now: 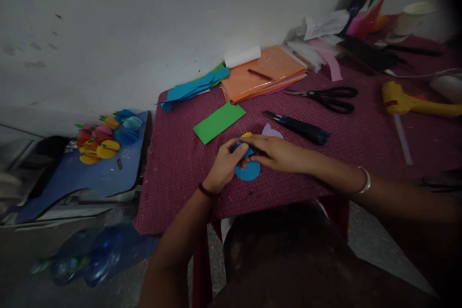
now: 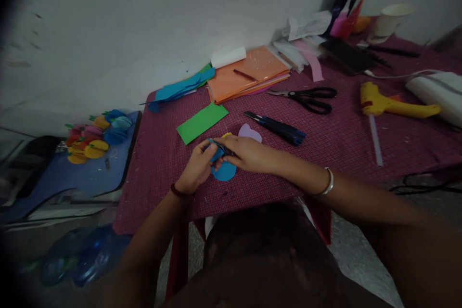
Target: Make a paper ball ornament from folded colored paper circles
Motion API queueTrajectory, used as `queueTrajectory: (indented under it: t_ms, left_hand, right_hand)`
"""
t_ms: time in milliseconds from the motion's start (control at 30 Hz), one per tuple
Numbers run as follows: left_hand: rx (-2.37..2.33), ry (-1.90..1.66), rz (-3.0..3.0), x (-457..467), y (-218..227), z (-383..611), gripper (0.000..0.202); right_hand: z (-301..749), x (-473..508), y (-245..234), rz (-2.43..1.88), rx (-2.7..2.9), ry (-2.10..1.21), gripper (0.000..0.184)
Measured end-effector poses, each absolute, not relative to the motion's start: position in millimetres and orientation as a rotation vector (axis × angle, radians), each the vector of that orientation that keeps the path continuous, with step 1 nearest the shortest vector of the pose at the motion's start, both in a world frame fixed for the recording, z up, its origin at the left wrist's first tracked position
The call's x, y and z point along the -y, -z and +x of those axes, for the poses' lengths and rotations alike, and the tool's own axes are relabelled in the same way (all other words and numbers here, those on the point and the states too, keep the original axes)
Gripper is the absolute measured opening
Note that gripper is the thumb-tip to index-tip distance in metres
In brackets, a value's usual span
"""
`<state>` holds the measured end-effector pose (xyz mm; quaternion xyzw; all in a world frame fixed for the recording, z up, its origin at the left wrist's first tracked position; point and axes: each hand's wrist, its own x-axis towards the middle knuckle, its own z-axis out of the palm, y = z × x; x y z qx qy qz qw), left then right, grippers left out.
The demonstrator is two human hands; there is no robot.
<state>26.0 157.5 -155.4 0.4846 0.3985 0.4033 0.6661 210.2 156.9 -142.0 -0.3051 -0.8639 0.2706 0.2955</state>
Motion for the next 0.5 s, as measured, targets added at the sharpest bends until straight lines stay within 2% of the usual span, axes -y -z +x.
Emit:
queueTrajectory:
  t_ms: [133,333,500]
  left_hand:
    - [-0.952,-0.903,1.034,-157.0,152.3,26.2,0.056]
    - [-0.888,-0.92,1.047,-155.1,148.8,25.5,0.046]
    - [-0.813,-0.95,1.033,-156.4,152.5,24.8,0.038]
  right_hand:
    - [209.5,-152.4,144.7,-0.835,2.376,-0.671,0.037]
    - [209.5,-153.5,143.6,-0.792,2.351,-0.651,0.054]
    - [210.1,-153.6,141.2,-0.791,2.296,-0.654,0.055]
